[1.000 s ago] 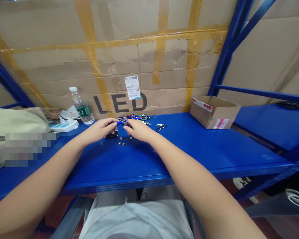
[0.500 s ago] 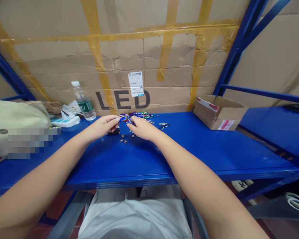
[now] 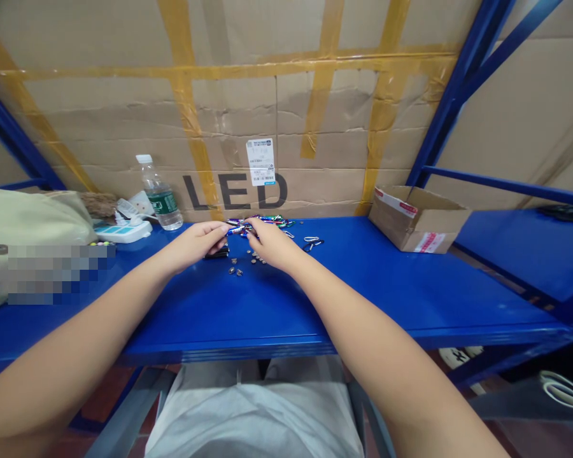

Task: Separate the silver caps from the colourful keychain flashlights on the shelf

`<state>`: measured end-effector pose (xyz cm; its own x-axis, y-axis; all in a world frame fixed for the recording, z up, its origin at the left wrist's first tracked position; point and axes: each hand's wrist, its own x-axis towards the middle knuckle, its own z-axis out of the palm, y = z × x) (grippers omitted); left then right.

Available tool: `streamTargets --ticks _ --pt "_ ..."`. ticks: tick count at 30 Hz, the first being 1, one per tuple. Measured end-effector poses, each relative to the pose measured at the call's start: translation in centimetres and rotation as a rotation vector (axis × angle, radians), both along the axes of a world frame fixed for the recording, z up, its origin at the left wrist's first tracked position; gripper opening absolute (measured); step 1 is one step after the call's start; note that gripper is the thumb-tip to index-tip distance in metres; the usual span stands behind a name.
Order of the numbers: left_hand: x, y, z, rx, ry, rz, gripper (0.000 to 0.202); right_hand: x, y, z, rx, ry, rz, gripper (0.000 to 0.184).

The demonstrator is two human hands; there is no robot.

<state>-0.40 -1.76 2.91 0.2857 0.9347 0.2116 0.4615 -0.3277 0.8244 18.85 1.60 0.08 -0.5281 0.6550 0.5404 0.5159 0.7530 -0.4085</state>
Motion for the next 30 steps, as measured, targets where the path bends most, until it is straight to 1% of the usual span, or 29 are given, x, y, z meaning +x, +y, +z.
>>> streamTargets --ticks 5,12,18,20,24,27,28,30 --pt "0.0 0.1 -0.2 -0.007 0.008 -0.002 0.037 -0.1 -0.2 -0.1 -0.062 -0.061 -0.014 0.032" --pt "0.2 -0.3 0.3 -0.021 -0.012 0.007 0.036 -0.1 -0.6 0.0 -0.139 -0.113 -0.039 0.036" --pt "0.0 -0.3 0.2 0.02 0.039 0.008 0.037 -0.4 -0.7 0.2 -0.154 -0.156 -0.084 0.031" --pt "-0.2 -0.1 0.1 0.073 0.108 0.008 0.038 -0.5 -0.8 0.3 -0.155 -0.147 -0.102 0.031" --pt "-0.6 0.2 0.0 0.255 0.314 -0.01 0.038 -0.7 -0.9 0.3 -0.148 -0.124 -0.117 0.032" --pt "-0.7 0.3 -0.1 0.35 0.402 -0.031 0.034 -0.8 -0.8 0.1 -0.152 -0.119 -0.13 0.032" --pt "-0.8 0.3 -0.2 0.369 0.422 -0.045 0.034 -0.8 -0.7 0.1 -0.151 -0.118 -0.131 0.032" --pt "-0.8 0.4 -0.4 0.392 0.478 -0.113 0.034 -0.6 -0.5 0.1 -0.137 -0.1 -0.141 0.033"
